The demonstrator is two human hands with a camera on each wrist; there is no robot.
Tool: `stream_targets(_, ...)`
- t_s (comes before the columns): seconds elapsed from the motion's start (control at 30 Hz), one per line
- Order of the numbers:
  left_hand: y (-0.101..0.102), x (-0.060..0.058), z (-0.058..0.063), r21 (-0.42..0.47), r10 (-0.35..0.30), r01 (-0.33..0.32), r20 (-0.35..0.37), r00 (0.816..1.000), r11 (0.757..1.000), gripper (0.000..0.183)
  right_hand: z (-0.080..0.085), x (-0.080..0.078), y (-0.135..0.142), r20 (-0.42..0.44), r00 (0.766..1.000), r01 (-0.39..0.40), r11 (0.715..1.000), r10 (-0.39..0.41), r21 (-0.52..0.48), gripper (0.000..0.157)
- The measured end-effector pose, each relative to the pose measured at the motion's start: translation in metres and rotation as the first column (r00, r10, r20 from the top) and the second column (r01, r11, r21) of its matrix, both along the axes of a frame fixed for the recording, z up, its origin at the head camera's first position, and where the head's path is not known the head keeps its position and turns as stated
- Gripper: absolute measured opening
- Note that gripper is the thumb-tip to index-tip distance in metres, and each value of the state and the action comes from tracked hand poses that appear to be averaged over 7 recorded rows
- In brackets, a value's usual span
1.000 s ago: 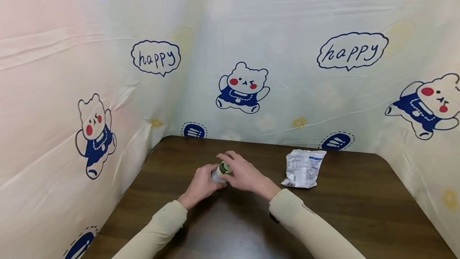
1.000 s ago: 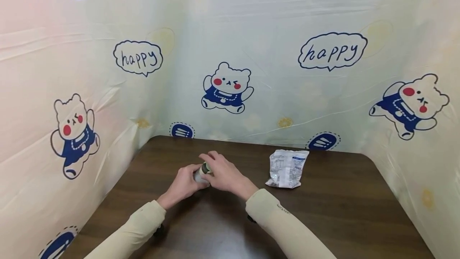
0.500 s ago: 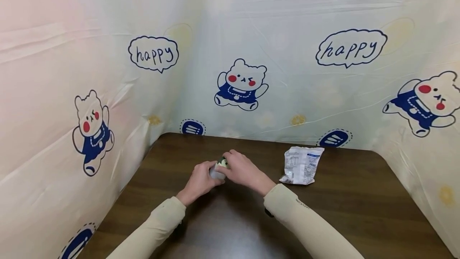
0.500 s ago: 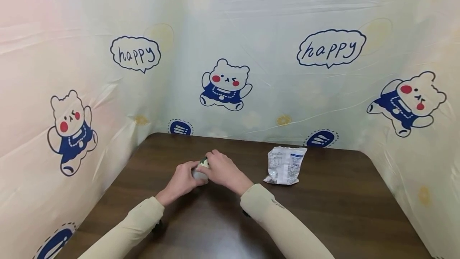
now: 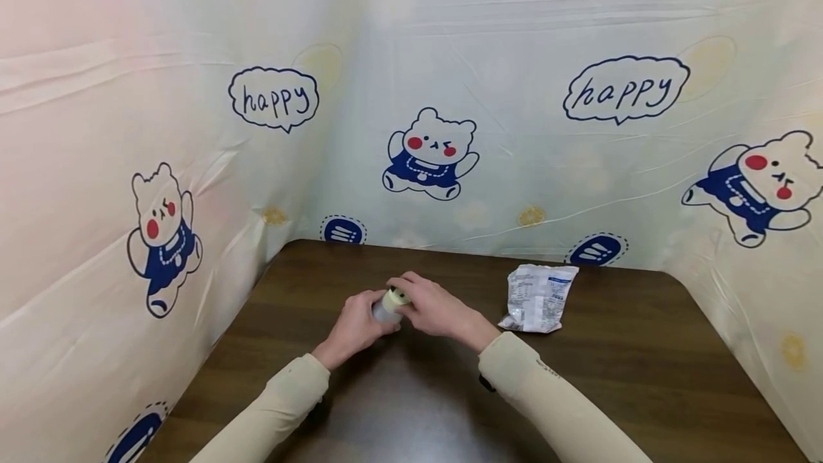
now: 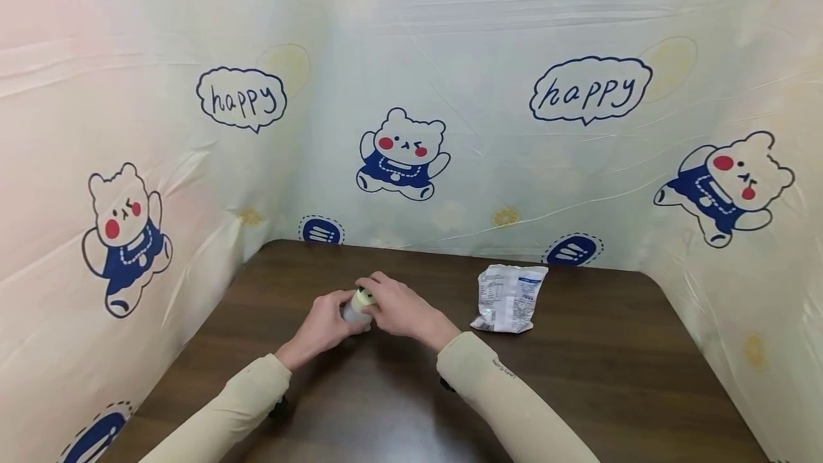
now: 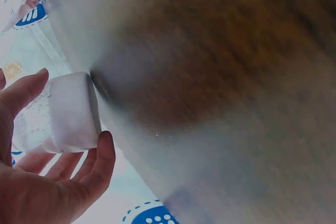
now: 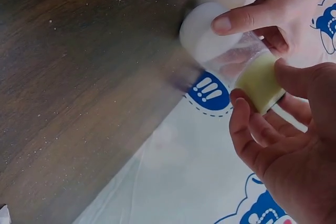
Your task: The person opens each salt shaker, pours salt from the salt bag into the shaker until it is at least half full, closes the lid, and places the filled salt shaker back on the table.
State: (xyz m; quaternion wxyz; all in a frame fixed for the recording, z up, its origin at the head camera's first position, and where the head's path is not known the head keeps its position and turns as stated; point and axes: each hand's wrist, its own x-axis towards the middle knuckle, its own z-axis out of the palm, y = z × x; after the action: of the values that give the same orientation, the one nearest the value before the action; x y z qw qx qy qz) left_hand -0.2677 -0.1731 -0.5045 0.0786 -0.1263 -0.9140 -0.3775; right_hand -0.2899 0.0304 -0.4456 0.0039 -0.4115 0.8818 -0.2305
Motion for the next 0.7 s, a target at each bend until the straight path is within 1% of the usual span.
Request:
stream_targets(0.13, 0.0010, 0.0018, 0.0013, 0.005, -0.002, 0.002, 0.030, 1.000, 1.000, 0.057, -0.0005, -0.0004, -0.0031, 0.028, 0.994, 0.102, 0.994, -0.101, -0.030, 0.045)
stream_targets(0.23, 0.0013, 0.0015, 0.0012, 0.007, -0.012, 0.012, 0.030, 0.999, 1.000, 0.057, -0.0015, 0.0000, -0.0064, 0.066, 0.979, 0.195, 0.979, -0.191, -0.065, 0.046)
stream_targets(0.33, 0.0010, 0.0002, 0.0011, 0.006, -0.018, 0.018, 0.019, 1.000, 1.000, 0.057, -0.0019, 0.0006, -0.0076, 0.079, 0.969, 0.242, 0.967, -0.236, -0.084, 0.053)
stream_targets(0.4, 0.0011, -0.0006, 0.0019, 0.002, -0.017, 0.017, 0.009, 1.000, 1.000, 0.057, -0.0016, 0.0006, -0.0067, 0.068, 0.973, 0.226, 0.971, -0.221, -0.075, 0.057)
stream_targets(0.5, 0.0007, -0.0013, 0.0028, -0.015, -0.011, 0.011, -0.010, 1.000, 1.000, 0.057, 0.0001, 0.0013, -0.0040, 0.043, 0.990, 0.134, 0.990, -0.132, -0.047, 0.060)
stream_targets(0.6, 0.0001, -0.0016, 0.0027, -0.027, -0.011, 0.010, -0.020, 1.000, 1.000, 0.056, 0.0016, 0.0026, -0.0019, 0.028, 0.999, 0.033, 0.999, -0.032, -0.028, 0.054)
stream_targets(0.67, -0.0003, -0.0013, 0.0020, -0.031, -0.015, 0.015, -0.011, 1.000, 0.999, 0.057, 0.0017, 0.0037, -0.0015, 0.027, 1.000, 0.011, 0.999, -0.010, -0.030, 0.050)
stream_targets(0.7, -0.0004, -0.0011, 0.0019, -0.030, -0.018, 0.018, -0.003, 1.000, 0.999, 0.057, 0.0017, 0.0043, -0.0015, 0.027, 1.000, 0.014, 0.999, -0.014, -0.031, 0.048)
